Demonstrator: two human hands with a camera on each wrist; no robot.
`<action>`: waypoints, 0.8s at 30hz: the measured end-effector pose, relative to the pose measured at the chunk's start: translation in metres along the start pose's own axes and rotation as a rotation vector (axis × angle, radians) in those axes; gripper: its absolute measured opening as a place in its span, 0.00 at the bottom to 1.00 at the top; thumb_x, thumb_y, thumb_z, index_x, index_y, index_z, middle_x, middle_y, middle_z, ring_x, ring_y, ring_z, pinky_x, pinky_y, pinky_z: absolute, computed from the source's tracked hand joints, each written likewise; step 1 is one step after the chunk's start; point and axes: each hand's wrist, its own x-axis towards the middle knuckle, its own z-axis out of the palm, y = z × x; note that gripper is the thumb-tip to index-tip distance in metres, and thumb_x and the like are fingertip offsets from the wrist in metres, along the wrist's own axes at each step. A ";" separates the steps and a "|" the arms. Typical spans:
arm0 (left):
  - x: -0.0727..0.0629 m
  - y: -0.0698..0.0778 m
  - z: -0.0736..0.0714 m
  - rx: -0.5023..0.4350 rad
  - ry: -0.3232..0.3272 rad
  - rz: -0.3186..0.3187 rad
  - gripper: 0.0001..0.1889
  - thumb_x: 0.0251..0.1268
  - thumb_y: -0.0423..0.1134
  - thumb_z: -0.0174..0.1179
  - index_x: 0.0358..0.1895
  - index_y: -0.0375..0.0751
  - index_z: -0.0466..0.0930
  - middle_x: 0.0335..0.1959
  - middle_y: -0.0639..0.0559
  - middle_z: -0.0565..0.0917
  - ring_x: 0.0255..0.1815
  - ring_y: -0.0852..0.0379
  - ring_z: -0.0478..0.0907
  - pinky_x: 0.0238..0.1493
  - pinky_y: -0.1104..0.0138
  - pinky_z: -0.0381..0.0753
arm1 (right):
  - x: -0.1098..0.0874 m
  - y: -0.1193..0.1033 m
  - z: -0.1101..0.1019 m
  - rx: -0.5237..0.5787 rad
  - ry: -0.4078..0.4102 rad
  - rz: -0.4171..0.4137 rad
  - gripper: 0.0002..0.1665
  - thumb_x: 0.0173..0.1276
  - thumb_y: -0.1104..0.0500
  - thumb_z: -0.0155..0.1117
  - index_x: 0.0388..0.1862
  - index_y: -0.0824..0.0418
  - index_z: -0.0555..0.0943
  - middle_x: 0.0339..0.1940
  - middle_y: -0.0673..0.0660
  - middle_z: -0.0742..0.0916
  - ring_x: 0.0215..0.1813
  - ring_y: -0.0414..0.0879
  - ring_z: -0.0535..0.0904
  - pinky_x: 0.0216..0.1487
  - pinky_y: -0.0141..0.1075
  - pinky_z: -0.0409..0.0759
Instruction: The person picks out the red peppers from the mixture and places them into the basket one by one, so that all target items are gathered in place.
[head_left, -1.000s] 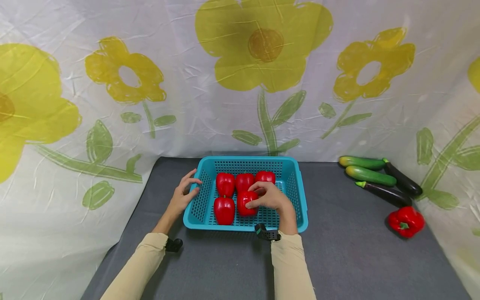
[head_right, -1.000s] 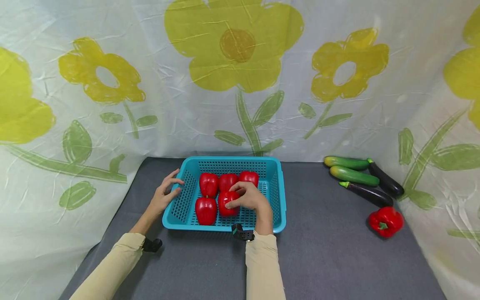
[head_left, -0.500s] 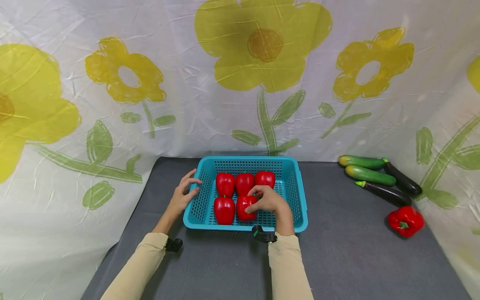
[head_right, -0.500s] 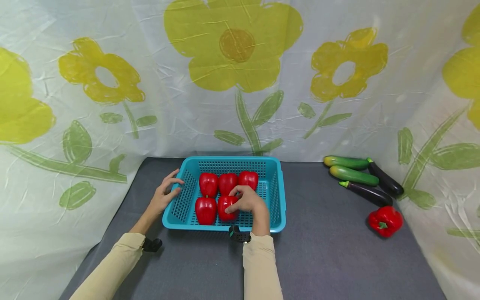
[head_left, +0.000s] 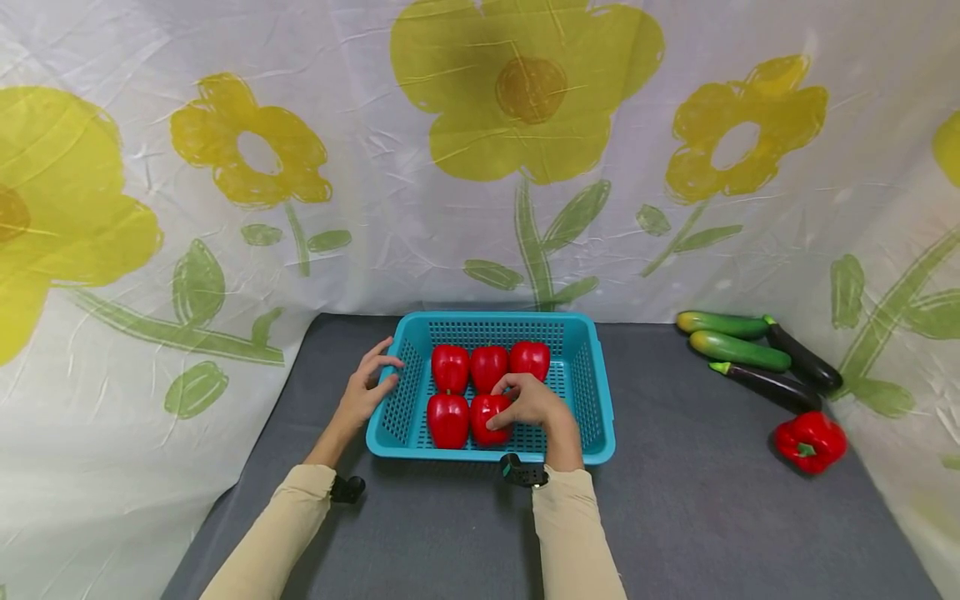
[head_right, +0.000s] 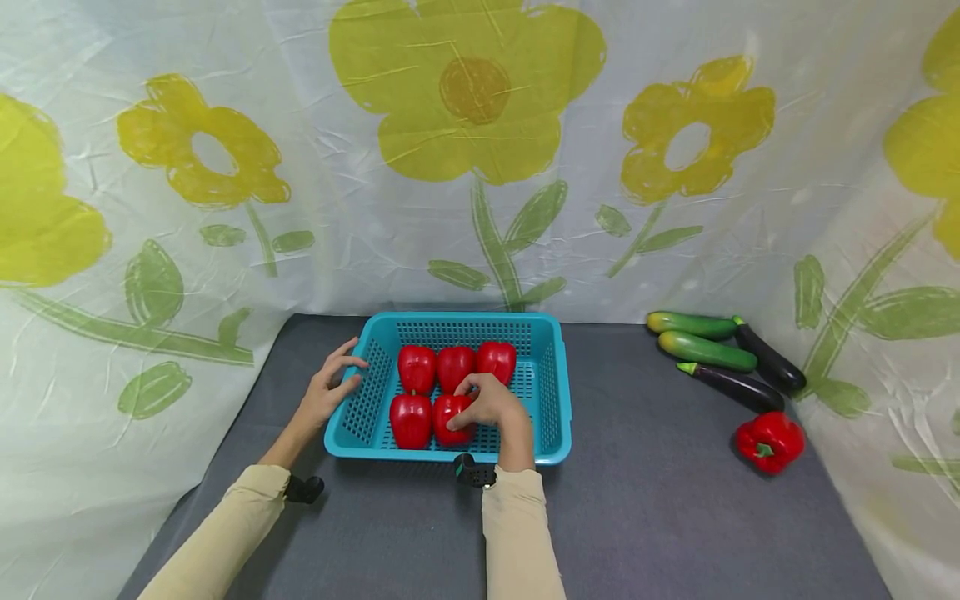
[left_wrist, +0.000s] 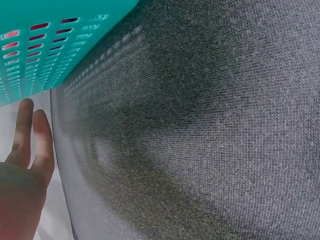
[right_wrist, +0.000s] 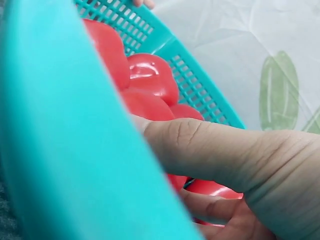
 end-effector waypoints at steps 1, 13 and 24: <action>0.000 0.000 0.000 0.000 0.002 0.003 0.09 0.72 0.20 0.54 0.52 0.22 0.76 0.76 0.27 0.58 0.74 0.30 0.55 0.60 0.46 0.72 | 0.000 0.000 0.000 -0.002 0.000 -0.001 0.24 0.49 0.65 0.84 0.44 0.60 0.82 0.47 0.59 0.81 0.55 0.59 0.75 0.40 0.47 0.84; -0.001 0.003 0.001 -0.014 0.006 0.005 0.10 0.70 0.19 0.55 0.51 0.22 0.76 0.74 0.24 0.57 0.74 0.29 0.55 0.57 0.30 0.65 | -0.008 -0.003 -0.007 0.068 -0.018 -0.028 0.27 0.56 0.63 0.80 0.54 0.64 0.80 0.56 0.66 0.79 0.62 0.64 0.72 0.47 0.54 0.83; 0.000 0.002 0.001 0.018 0.000 0.008 0.10 0.70 0.19 0.55 0.51 0.21 0.76 0.75 0.25 0.57 0.74 0.28 0.54 0.57 0.29 0.65 | -0.021 -0.003 -0.028 0.075 -0.069 -0.066 0.40 0.62 0.56 0.77 0.70 0.66 0.72 0.67 0.70 0.76 0.67 0.65 0.69 0.53 0.57 0.80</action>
